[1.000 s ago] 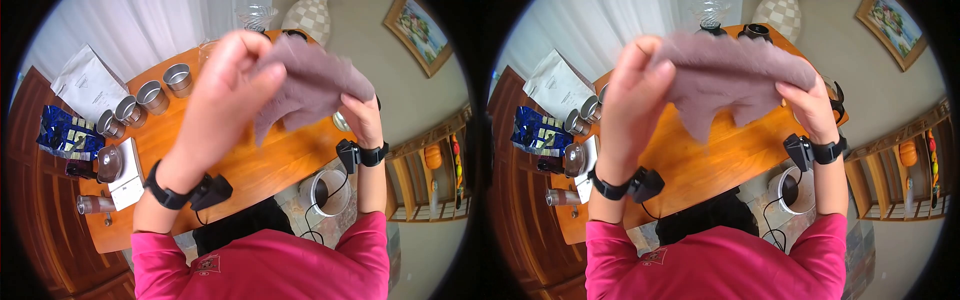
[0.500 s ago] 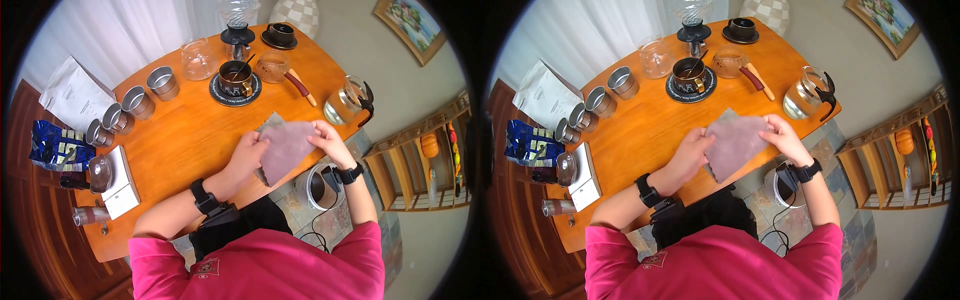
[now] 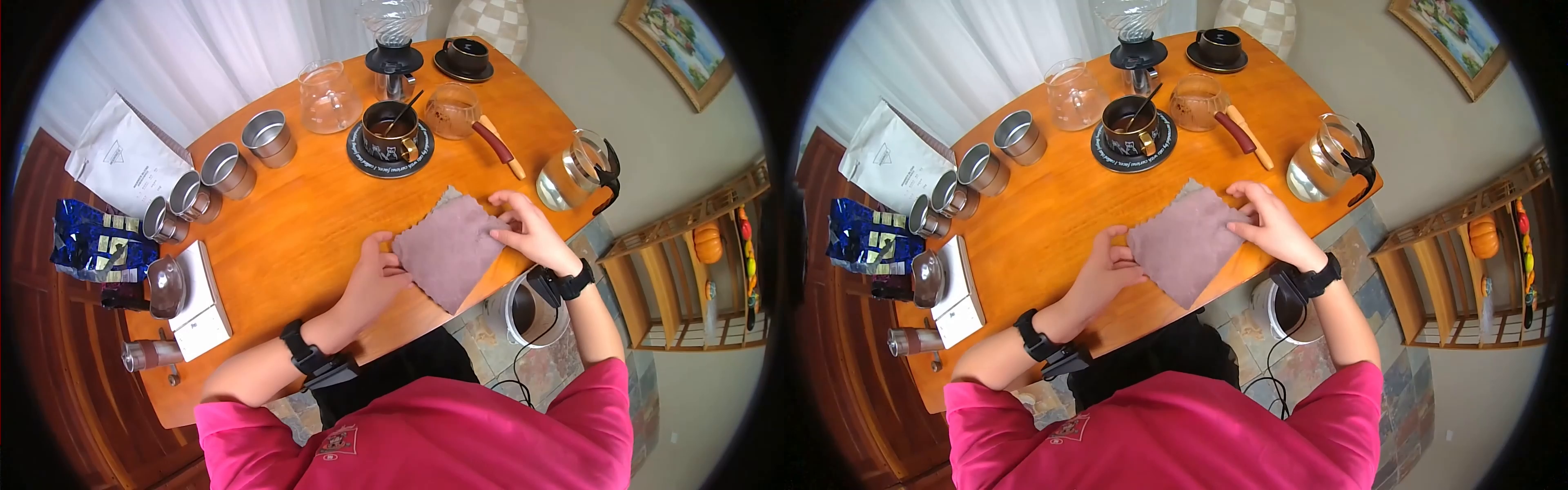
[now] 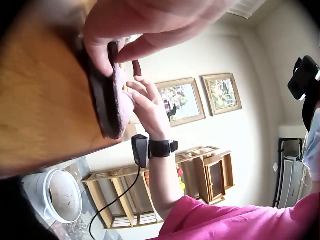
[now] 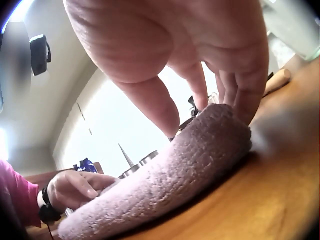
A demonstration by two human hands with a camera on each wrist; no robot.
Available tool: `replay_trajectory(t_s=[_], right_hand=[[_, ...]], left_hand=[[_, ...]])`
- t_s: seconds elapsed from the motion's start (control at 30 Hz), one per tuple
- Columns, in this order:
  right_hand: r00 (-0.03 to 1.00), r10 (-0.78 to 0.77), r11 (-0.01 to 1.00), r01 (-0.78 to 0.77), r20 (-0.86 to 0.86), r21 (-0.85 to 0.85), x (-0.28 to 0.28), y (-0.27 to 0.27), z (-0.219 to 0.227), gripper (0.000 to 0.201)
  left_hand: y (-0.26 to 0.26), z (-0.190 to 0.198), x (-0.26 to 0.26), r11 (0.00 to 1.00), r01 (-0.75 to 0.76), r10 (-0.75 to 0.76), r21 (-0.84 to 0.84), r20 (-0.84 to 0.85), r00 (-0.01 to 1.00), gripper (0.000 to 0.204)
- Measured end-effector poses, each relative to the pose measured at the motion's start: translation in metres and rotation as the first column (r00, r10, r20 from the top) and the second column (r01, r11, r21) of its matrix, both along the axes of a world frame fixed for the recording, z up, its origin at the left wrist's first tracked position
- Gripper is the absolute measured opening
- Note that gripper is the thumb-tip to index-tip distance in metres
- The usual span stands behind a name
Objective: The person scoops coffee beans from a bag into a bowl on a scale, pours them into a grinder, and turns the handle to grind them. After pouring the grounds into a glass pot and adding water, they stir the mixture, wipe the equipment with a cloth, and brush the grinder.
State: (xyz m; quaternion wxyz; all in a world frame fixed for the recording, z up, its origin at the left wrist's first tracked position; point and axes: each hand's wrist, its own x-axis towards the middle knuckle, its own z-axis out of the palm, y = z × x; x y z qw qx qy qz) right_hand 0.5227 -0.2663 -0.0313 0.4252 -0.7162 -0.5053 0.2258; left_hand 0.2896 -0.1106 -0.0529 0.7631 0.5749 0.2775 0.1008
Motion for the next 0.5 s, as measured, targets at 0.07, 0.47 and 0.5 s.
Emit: replay_trajectory(t_s=[0.07, 0.47, 0.5], right_hand=[[0.999, -0.016, 1.0, 0.016, -0.039, -0.021, 0.002, 0.002, -0.006, 0.043], [0.985, 0.163, 0.986, -0.161, -0.054, 0.045, 0.0, 0.045, 0.012, 0.028], [0.979, 0.173, 0.977, -0.184, 0.104, 0.111, 0.0, 0.046, 0.013, 0.028]], left_hand=[[0.004, 0.009, -0.004, 0.994, 0.083, -0.082, 0.07, -0.02, 0.996, 0.058], [0.008, -0.006, 0.0, 0.832, 0.208, -0.183, 0.514, -0.1, 0.978, 0.036], [0.008, -0.007, 0.0, 0.816, 0.19, -0.181, 0.545, -0.071, 0.981, 0.035]])
